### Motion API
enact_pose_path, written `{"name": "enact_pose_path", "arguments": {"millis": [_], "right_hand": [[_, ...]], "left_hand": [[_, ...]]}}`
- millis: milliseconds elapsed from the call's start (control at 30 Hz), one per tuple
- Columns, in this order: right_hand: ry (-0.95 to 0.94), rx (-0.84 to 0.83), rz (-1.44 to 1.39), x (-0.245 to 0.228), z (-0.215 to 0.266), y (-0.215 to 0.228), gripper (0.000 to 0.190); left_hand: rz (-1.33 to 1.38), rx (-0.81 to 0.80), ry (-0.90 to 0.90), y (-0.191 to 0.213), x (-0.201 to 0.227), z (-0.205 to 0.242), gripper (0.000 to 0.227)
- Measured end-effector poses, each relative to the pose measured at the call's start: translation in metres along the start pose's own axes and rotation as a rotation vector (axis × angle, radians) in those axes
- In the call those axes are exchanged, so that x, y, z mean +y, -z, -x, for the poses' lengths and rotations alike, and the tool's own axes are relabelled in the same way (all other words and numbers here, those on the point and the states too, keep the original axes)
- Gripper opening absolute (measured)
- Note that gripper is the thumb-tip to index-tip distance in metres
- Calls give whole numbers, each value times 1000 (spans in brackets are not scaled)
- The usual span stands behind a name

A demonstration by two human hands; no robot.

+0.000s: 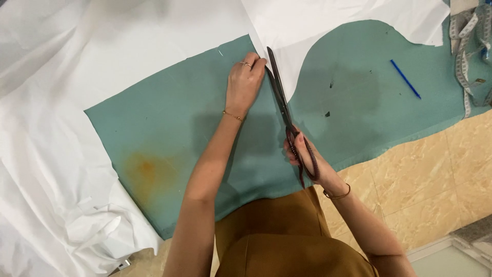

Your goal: The recorder uses sewing scissors to cut out patterns from a piece of white fabric on a workstation.

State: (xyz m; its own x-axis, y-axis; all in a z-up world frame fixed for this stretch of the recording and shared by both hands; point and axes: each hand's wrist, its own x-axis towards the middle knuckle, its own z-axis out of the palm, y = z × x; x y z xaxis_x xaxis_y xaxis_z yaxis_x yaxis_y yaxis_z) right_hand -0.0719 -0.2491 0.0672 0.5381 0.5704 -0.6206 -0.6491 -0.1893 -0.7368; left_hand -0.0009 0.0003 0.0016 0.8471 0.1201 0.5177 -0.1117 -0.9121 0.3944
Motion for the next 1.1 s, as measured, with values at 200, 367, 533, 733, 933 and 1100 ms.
{"name": "enact_pose_path", "arguments": {"millis": [200,367,533,733,933,1100], "right_hand": [[-15,-48,-40,4,-13,2,81],[-23,-74,-68,-8,-12,-4,91],[-31,-80,-76,-15,-11,-8,86],[-52,-65,-23,-19,-11,-6,76],[-71,-46,22,-30,-18,1,70],[-70,-47,84,-30,-24,4,70]], "left_hand": [[75,9,30,7,3,-3,10],[90,6,43,0,0,0,9],[107,2,47,3,0,-2,9],[110,-13,65,3,0,-2,9],[128,1,68,6,1,-4,9],[122,-10,78,7,2,-4,10]]}}
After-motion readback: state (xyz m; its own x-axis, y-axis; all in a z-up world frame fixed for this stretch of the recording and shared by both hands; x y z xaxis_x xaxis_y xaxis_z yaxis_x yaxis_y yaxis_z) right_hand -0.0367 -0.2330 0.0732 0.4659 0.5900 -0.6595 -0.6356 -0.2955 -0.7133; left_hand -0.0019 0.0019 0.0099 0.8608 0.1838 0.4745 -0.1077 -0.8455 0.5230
